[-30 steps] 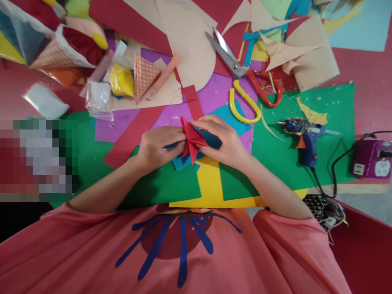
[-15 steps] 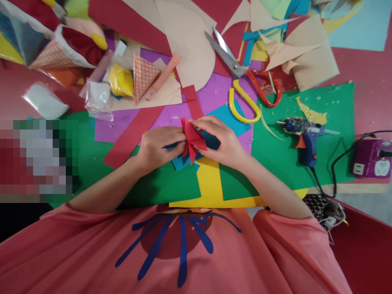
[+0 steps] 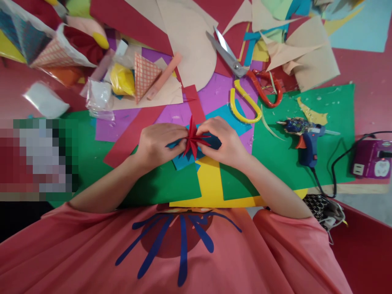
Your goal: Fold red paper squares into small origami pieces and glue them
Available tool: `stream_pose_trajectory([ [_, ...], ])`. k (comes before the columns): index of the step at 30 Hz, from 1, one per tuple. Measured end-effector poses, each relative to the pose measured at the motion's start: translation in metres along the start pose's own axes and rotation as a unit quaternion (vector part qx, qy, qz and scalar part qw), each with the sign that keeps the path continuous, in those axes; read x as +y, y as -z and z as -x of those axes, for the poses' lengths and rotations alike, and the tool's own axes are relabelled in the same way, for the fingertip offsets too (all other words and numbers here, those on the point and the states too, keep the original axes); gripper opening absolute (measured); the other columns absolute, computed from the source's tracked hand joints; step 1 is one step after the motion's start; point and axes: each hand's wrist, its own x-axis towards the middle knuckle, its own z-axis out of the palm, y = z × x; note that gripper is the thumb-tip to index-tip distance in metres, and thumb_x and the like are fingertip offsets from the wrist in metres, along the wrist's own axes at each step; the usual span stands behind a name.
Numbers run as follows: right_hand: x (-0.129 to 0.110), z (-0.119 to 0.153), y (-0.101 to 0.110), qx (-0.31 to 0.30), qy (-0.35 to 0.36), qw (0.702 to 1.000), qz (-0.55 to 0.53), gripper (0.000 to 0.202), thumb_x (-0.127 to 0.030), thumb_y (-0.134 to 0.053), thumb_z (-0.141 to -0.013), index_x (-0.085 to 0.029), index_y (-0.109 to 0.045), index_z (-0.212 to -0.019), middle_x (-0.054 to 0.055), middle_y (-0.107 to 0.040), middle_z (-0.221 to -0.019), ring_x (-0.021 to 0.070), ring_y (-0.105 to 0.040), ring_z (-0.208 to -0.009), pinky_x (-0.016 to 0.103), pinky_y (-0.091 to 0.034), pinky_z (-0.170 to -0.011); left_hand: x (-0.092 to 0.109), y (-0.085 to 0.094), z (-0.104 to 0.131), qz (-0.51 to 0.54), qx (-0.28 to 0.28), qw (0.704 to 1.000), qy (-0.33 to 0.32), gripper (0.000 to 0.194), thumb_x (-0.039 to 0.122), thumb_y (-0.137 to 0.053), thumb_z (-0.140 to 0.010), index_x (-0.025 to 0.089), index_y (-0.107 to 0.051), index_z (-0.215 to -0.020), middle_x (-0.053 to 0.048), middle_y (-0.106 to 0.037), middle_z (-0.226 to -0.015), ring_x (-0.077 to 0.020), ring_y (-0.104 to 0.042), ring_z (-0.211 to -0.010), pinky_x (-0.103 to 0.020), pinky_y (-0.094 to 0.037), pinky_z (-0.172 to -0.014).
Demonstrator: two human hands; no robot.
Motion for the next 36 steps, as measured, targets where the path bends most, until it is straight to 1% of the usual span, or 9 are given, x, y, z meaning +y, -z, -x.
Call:
stream_pose_trajectory([
  [3,0.003,0.001,0.0,-0.017,0.042,0.998,0.045,0.007,-0.019,-0.06,-0.084,-0.022,-0.062,-0.09,0.003,-0.071,-0.086,0.019,-0.065,-0.084,0.037,-0.048,-0.081,0.001,0.001,0.0,-0.013,-0.007,1.0,-0.014,0.015,0.017,-0.053,-0.086,0.016,-0.066,-0.079,-0.001,-0.073,-0.073,-0.0137,-0.067,-0.064,-0.024,-0.048,-0.059],
  [8,0.005,0.005,-0.002,-0.036,0.034,0.993,0.106,0.008,-0.024,-0.057,-0.086,-0.022,-0.064,-0.086,0.005,-0.072,-0.089,0.0217,-0.065,-0.086,0.04,-0.049,-0.08,0.003,0.002,0.002,-0.012,-0.042,0.999,-0.011,0.017,0.022,-0.052,-0.09,0.019,-0.067,-0.082,-0.001,-0.072,-0.074,-0.0134,-0.065,-0.068,-0.025,-0.047,-0.062],
  [15,0.003,0.005,-0.005,-0.028,0.059,0.993,0.1,0.007,-0.022,-0.056,-0.086,-0.022,-0.063,-0.083,0.005,-0.072,-0.085,0.0201,-0.066,-0.082,0.037,-0.051,-0.076,0.005,0.0,0.003,0.069,-0.042,0.997,0.012,0.014,0.02,-0.052,-0.089,0.018,-0.063,-0.08,-0.001,-0.069,-0.073,-0.0135,-0.062,-0.067,-0.026,-0.044,-0.063],
  [19,0.001,0.003,-0.006,-0.007,0.067,0.995,0.067,0.006,-0.021,-0.056,-0.087,-0.021,-0.058,-0.082,0.004,-0.071,-0.08,0.0174,-0.065,-0.077,0.033,-0.05,-0.072,0.006,0.002,0.001,0.133,-0.049,0.988,0.057,0.011,0.018,-0.055,-0.087,0.016,-0.063,-0.078,-0.001,-0.069,-0.072,-0.0112,-0.062,-0.065,-0.022,-0.045,-0.063],
  [24,0.0,0.002,-0.007,-0.031,0.008,0.999,0.016,0.014,-0.024,-0.052,-0.091,-0.021,-0.055,-0.078,0.002,-0.066,-0.072,0.0144,-0.058,-0.068,0.03,-0.047,-0.066,0.007,0.003,-0.001,0.232,-0.089,0.959,0.136,0.009,0.016,-0.055,-0.082,0.015,-0.063,-0.077,0.0,-0.07,-0.071,-0.0085,-0.061,-0.063,-0.017,-0.045,-0.06],
  [27,0.0,0.003,-0.007,-0.043,-0.014,0.999,-0.007,0.013,-0.023,-0.053,-0.09,-0.02,-0.055,-0.077,0.002,-0.064,-0.071,0.0137,-0.056,-0.068,0.028,-0.045,-0.065,0.007,0.005,-0.002,0.269,-0.125,0.936,0.189,0.01,0.018,-0.056,-0.08,0.015,-0.064,-0.075,0.001,-0.069,-0.07,-0.0081,-0.06,-0.061,-0.017,-0.045,-0.058],
  [30,0.0,0.004,-0.006,-0.064,-0.037,0.997,-0.023,0.014,-0.025,-0.053,-0.09,-0.019,-0.056,-0.078,0.003,-0.064,-0.073,0.0136,-0.057,-0.07,0.026,-0.045,-0.065,0.008,0.007,-0.004,0.297,-0.144,0.916,0.228,0.012,0.021,-0.056,-0.08,0.015,-0.065,-0.075,0.002,-0.069,-0.068,-0.0081,-0.06,-0.061,-0.016,-0.044,-0.057],
  [33,-0.002,0.003,-0.004,-0.084,-0.082,0.992,-0.048,0.017,-0.027,-0.052,-0.091,-0.018,-0.059,-0.079,0.003,-0.065,-0.075,0.0132,-0.058,-0.071,0.025,-0.044,-0.064,0.008,0.007,-0.007,0.323,-0.149,0.897,0.262,0.013,0.023,-0.058,-0.081,0.015,-0.067,-0.075,0.002,-0.07,-0.068,-0.0083,-0.061,-0.061,-0.017,-0.046,-0.059],
  [36,-0.003,0.001,-0.003,-0.073,-0.147,0.982,-0.096,0.018,-0.032,-0.058,-0.087,-0.017,-0.061,-0.077,0.002,-0.065,-0.073,0.0115,-0.057,-0.066,0.024,-0.042,-0.06,0.006,0.006,-0.008,0.355,-0.125,0.873,0.31,0.016,0.03,-0.065,-0.078,0.015,-0.068,-0.072,0.001,-0.069,-0.066,-0.0095,-0.062,-0.061,-0.018,-0.048,-0.057],
])
